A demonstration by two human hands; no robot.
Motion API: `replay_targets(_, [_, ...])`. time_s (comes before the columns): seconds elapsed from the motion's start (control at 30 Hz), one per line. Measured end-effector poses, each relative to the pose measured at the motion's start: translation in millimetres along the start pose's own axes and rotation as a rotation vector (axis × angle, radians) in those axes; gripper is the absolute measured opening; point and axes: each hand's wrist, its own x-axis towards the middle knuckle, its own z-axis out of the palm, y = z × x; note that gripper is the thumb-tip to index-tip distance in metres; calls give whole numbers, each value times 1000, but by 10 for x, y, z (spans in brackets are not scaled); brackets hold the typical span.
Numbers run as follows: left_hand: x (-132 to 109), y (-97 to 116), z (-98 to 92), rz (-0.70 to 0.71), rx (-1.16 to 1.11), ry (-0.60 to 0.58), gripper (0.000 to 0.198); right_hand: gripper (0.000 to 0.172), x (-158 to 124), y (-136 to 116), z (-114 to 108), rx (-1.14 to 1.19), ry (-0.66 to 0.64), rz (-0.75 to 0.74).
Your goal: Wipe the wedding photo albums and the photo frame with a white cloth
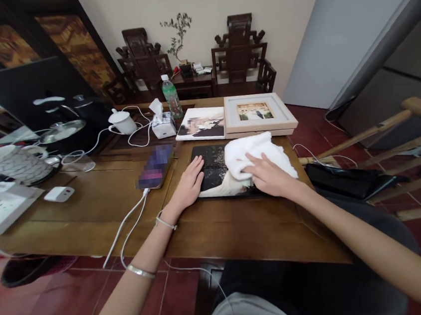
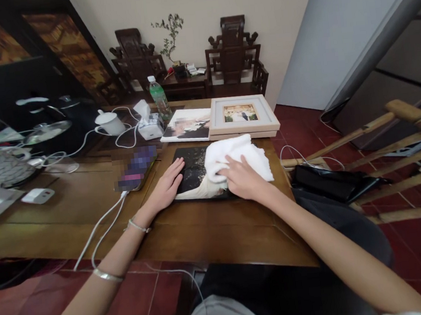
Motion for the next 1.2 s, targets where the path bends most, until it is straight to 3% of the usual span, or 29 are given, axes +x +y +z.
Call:
replay_targets(0.1, [2, -15, 0, 8, 15, -3, 47, 51, 443, -15, 52, 49, 36, 9])
replay_targets(0.27, [6, -27, -7, -5, 26, -10, 47, 49, 1137, -300, 73, 125, 132, -7])
replay_targets(0.43, [6, -23, -15, -14, 31, -1, 48, 46, 1342, -416, 86, 137, 111, -71])
replay_targets(0.57, [5, 1, -28, -10, 6, -5, 47, 48, 1058, -233, 121, 52, 105, -81])
replay_targets(0.77, [2, 31, -35, -5, -14, -8, 48, 50, 377, 411, 55, 2, 125, -12])
replay_targets(0.87, [-2, 30, -34, -4, -17, 2, 48, 49, 56, 594, 68, -57, 162, 43])
replay_targets(0.97, [-5, 21, -33, 0, -25, 4, 49, 48, -278, 476, 137, -121, 166, 38])
replay_targets(1.2, [-6, 26, -31, 1, -6, 0, 47, 40, -1035, -242, 215, -114, 89, -105])
